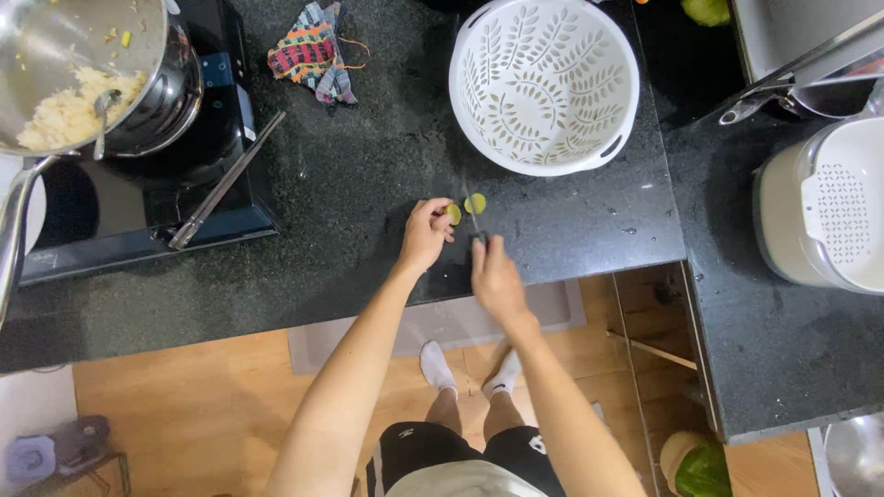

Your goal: The person adds salt from a green jar into a pot of boiling green vegetables on the stove, adjusts the stove knob, and places a lid nearby. They rinse an item at the sink, cut a lime with a knife, then use chopsticks to lift the cooked greens out of the pot.

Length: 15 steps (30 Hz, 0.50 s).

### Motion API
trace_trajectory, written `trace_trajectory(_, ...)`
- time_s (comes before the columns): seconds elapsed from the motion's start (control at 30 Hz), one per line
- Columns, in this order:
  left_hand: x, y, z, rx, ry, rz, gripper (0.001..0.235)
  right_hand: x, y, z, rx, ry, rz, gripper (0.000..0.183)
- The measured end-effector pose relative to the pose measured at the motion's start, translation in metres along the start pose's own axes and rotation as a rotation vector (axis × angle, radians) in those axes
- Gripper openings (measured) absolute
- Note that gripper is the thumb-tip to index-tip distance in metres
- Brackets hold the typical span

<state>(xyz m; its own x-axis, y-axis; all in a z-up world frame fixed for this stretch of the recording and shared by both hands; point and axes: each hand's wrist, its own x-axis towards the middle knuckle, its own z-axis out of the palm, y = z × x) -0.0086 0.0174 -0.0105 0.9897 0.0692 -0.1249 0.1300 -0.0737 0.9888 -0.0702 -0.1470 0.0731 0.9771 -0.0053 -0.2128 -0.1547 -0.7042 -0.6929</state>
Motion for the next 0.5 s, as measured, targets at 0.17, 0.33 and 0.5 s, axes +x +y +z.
trace_trajectory(0.17,-0.004,0.002,0.005,0.010,0.001,0.073,0.029,0.005,0.021,-0.047,-0.161,0.180,-0.010,0.038)
trace_trajectory(0.33,-0.018,0.043,0.009,0.095,0.110,-0.008,0.027,0.027,0.052,-0.050,-0.252,0.257,-0.072,0.038)
trace_trajectory(0.5,-0.029,0.048,0.003,0.440,0.249,0.204,0.023,0.028,0.046,-0.056,-0.464,0.433,-0.263,0.041)
